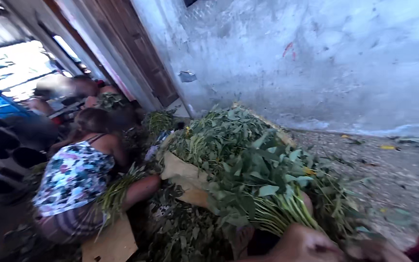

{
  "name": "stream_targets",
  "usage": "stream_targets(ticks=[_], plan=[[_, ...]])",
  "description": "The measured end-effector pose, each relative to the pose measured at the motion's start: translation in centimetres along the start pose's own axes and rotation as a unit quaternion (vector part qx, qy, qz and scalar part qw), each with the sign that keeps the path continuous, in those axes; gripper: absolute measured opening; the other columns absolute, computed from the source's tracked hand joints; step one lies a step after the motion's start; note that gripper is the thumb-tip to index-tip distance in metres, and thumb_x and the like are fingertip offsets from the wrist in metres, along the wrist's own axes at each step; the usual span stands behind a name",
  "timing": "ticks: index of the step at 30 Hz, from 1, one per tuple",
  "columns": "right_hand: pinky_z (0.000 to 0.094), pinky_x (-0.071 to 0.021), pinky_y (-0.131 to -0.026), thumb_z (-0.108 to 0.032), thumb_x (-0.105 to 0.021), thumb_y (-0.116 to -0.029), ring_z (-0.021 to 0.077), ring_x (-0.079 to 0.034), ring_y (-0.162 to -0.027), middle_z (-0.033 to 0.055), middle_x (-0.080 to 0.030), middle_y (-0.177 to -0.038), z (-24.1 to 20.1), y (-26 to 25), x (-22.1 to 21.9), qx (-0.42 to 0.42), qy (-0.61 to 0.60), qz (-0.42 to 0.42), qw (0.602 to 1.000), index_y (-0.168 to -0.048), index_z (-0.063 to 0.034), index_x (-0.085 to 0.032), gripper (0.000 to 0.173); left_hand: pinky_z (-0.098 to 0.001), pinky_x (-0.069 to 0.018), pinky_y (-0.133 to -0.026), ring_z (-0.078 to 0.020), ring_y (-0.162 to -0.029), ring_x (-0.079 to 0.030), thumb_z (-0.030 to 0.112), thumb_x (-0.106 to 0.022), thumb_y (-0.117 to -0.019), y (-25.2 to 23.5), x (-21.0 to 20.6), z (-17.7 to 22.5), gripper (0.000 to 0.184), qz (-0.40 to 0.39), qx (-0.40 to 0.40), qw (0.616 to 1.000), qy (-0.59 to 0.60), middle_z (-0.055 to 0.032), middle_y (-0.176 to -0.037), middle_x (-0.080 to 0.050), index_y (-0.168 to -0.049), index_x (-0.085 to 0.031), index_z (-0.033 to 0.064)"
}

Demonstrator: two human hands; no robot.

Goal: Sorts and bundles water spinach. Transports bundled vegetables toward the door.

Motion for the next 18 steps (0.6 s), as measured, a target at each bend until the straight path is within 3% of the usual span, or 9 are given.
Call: stream_targets(ticks=[4, 9, 11, 15, 18], plan=[[0.0314, -0.0551, -0.096, -0.014, -0.079, -0.0899, 0.0184, -0.066, -0.107, 0.0165, -0.071, -0.108, -1.3, 0.7, 0.3, 0.016, 0.075, -0.019, 0.997, -0.105, 0.0007, -0.077, 0.021, -0.0202, -0.043, -0.045, -0.0032, -0.048, -0.048, 0.007, -0.061, -0.0989, 0.8, 0.3, -0.8, 0.012, -0.006, 0.061, 0.988, 0.143, 0.0019, -0.064, -0.057, -0.098, -0.071, -0.0007], [0.0355, -0.0534, -0.102, -0.012, -0.073, -0.0943, 0.0222, -0.067, -0.113, 0.0158, -0.073, -0.105, -1.3, 1.8, -0.5, 0.053, 0.142, 0.033, 0.988, -0.089, 0.0002, -0.075, 0.014, -0.0187, -0.0415, -0.043, -0.0018, -0.046, -0.047, 0.005, -0.063, -0.0981, 1.3, 0.1, -1.2, 0.009, 0.01, 0.042, 0.984, 0.172, 0.0028, -0.064, -0.059, -0.096, -0.071, 0.0016], [0.0368, -0.0523, -0.101, -0.011, -0.073, -0.0927, 0.0229, -0.064, -0.115, 0.015, -0.071, -0.105, -1.3, 1.8, -0.1, 0.043, 0.084, 0.014, 0.995, -0.084, -0.0008, -0.07, 0.013, -0.0188, -0.0426, -0.044, -0.0018, -0.047, -0.049, 0.005, -0.063, -0.0985, 1.6, 0.1, -1.4, 0.009, 0.005, 0.036, 0.984, 0.173, 0.0024, -0.066, -0.06, -0.097, -0.071, 0.0017], [0.0253, -0.052, -0.088, -0.009, -0.073, -0.09, 0.0107, -0.059, -0.105, 0.0061, -0.064, -0.109, -1.8, 1.4, 1.1, 0.004, -0.104, -0.033, 0.994, -0.084, -0.0047, -0.071, 0.007, -0.0184, -0.0439, -0.044, -0.0012, -0.048, -0.05, 0.004, -0.064, -0.098, 1.8, 0.2, -2.0, 0.008, -0.004, 0.038, 0.982, 0.186, 0.0033, -0.066, -0.06, -0.097, -0.072, 0.0025], [0.0296, -0.0521, -0.091, -0.012, -0.069, -0.0951, 0.012, -0.062, -0.105, 0.0051, -0.069, -0.109, -1.8, 0.5, 1.1, 0.005, -0.176, -0.094, 0.98, -0.089, -0.0046, -0.071, 0.009, -0.0186, -0.045, -0.045, -0.001, -0.049, -0.051, 0.003, -0.064, -0.0974, 1.8, -0.1, -1.9, 0.008, -0.008, 0.022, 0.984, 0.174, 0.0023, -0.067, -0.063, -0.097, -0.071, 0.0006]])
Point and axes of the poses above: each hand's wrist, its own y-axis away from the middle knuckle, its own x-axis out of the back of the hand, z = x × y, the point moved 2 cm from there along -y, towards the middle knuckle
